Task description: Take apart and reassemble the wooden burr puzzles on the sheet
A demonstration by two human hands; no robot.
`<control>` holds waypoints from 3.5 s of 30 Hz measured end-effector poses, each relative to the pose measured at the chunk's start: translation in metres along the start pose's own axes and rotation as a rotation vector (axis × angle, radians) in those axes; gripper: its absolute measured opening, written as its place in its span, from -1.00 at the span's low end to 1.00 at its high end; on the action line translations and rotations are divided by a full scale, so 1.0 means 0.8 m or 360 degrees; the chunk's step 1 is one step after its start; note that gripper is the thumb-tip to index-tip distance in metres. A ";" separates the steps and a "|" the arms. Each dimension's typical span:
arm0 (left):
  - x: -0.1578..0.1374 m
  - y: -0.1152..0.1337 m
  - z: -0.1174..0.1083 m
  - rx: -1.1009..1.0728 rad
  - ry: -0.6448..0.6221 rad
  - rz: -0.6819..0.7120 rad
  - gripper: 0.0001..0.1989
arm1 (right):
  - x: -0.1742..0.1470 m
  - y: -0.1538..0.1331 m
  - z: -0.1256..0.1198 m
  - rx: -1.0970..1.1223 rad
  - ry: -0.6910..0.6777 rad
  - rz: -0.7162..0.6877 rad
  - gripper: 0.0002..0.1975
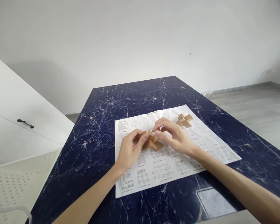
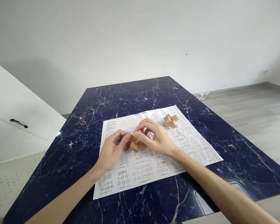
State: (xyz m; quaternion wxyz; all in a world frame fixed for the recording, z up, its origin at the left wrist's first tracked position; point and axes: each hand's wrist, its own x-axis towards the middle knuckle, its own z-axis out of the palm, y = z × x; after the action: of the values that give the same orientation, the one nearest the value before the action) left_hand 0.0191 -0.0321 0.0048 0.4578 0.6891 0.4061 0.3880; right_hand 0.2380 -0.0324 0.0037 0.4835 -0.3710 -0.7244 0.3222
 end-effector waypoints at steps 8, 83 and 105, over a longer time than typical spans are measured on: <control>0.006 -0.001 -0.007 -0.0252 0.0149 -0.0113 -0.58 | -0.001 0.008 0.000 0.0037 -0.0125 -0.0013 -0.89; -0.001 0.008 -0.009 -0.0555 -0.0277 -0.0147 -0.52 | -0.004 0.001 0.002 0.0064 0.0065 -0.0123 -0.92; 0.002 0.007 -0.012 -0.0536 -0.0302 -0.0162 -0.46 | -0.003 0.000 -0.002 0.0077 0.0069 -0.0078 -0.87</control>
State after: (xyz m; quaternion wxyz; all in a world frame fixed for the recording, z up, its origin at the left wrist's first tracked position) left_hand 0.0122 -0.0288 0.0127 0.6219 0.6148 0.3250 0.3602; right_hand 0.2403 -0.0342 0.0037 0.5155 -0.3483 -0.7146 0.3197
